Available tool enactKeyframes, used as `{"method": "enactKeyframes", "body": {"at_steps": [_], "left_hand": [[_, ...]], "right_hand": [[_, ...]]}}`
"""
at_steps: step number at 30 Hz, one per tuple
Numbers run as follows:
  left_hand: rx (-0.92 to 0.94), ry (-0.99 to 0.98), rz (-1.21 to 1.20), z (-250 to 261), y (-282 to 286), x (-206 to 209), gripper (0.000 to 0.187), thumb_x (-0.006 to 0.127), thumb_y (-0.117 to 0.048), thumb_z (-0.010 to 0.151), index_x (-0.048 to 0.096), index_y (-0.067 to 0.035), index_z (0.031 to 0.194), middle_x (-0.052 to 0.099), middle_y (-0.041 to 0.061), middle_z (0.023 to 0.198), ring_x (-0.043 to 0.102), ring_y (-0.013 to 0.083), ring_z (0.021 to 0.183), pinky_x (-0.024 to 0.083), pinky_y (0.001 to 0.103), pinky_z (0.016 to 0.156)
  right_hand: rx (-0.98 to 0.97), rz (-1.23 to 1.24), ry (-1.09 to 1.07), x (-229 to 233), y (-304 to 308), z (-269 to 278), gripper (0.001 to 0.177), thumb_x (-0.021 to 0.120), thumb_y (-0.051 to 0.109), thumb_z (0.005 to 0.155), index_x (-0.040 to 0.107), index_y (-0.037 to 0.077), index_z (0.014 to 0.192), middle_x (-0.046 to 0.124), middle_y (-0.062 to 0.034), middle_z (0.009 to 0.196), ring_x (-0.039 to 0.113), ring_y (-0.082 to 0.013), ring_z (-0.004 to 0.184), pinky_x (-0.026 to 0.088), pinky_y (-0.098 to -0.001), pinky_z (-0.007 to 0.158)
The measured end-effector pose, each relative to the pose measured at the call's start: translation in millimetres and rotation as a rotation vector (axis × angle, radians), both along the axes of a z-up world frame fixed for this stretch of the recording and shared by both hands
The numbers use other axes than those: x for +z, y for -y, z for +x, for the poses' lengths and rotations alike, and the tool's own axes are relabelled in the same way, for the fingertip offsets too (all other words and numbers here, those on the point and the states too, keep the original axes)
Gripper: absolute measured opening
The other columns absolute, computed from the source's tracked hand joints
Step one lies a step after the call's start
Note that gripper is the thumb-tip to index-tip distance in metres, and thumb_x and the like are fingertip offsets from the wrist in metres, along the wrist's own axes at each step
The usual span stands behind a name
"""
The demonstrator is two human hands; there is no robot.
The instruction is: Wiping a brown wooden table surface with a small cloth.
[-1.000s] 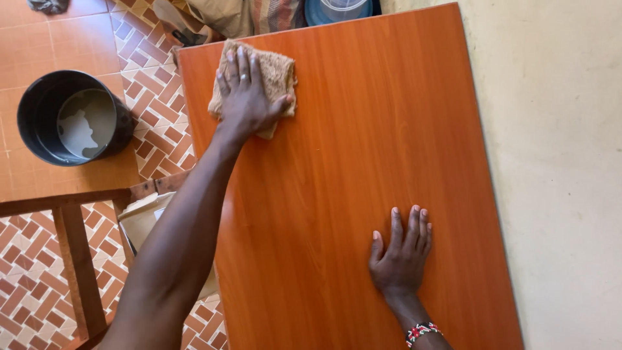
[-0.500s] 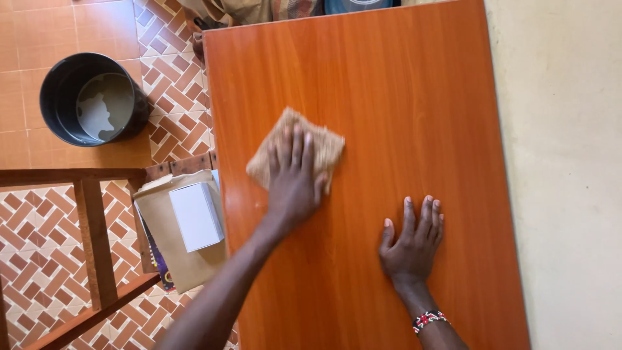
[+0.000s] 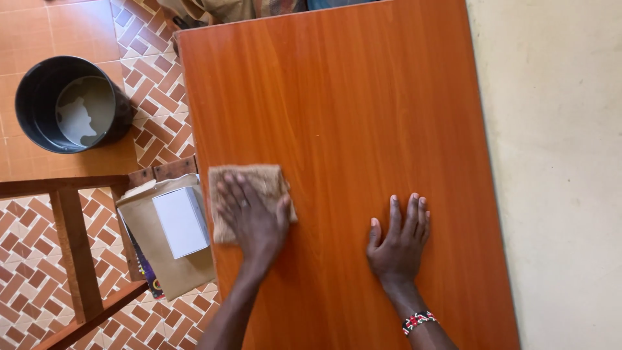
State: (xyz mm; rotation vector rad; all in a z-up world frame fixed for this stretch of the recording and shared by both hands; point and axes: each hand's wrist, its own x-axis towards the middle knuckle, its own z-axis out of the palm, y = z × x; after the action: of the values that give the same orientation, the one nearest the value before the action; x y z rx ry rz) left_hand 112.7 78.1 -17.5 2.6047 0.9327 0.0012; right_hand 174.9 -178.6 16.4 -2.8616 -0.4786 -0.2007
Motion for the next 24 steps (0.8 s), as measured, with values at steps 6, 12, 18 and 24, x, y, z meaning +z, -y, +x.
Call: {"method": "enactKeyframes", "body": {"at_steps": [6, 12, 18, 24], "left_hand": [[0.134, -0.196, -0.140, 179, -102, 7, 0.121, 0.061, -0.073, 0.090, -0.005, -0.005, 0.165, -0.017, 0.017, 0.173, -0.019, 0.0347, 0.158, -0.011, 0.062, 0.124], [-0.136, -0.114, -0.144, 273, -174, 18, 0.126, 0.079, -0.060, 0.079, 0.006, -0.011, 0.169, -0.002, 0.010, 0.178, -0.009, 0.0294, 0.164, -0.005, 0.058, 0.131], [-0.370, 0.036, 0.058, 242, -125, -4, 0.100, 0.062, -0.060, 0.099, 0.014, -0.004, 0.167, 0.004, 0.014, 0.176, -0.006, 0.0318, 0.161, -0.005, 0.056, 0.128], [-0.463, 0.196, 0.124, 75, 43, 30, 0.081, 0.054, -0.048, 0.104, 0.030, 0.004, 0.161, 0.014, 0.020, 0.172, 0.005, 0.0369, 0.160, 0.003, 0.057, 0.128]], "right_hand": [[0.007, 0.010, -0.007, 3, -1, 1, 0.060, 0.056, 0.033, 0.102, 0.047, -0.001, 0.149, 0.032, -0.0318, 0.161, 0.026, -0.0454, 0.154, 0.023, -0.0609, 0.125], [0.001, 0.006, -0.020, 9, -2, -1, 0.060, 0.057, 0.033, 0.102, 0.046, -0.002, 0.150, 0.032, -0.0326, 0.161, 0.026, -0.0453, 0.154, 0.023, -0.0614, 0.125], [-0.001, 0.030, -0.011, 7, -2, 1, 0.061, 0.058, 0.033, 0.100, 0.046, -0.002, 0.149, 0.033, -0.0320, 0.160, 0.026, -0.0458, 0.154, 0.022, -0.0619, 0.125], [-0.009, 0.036, -0.015, 9, -3, 1, 0.061, 0.059, 0.033, 0.100, 0.046, -0.001, 0.149, 0.032, -0.0321, 0.161, 0.025, -0.0452, 0.154, 0.022, -0.0609, 0.125]]}}
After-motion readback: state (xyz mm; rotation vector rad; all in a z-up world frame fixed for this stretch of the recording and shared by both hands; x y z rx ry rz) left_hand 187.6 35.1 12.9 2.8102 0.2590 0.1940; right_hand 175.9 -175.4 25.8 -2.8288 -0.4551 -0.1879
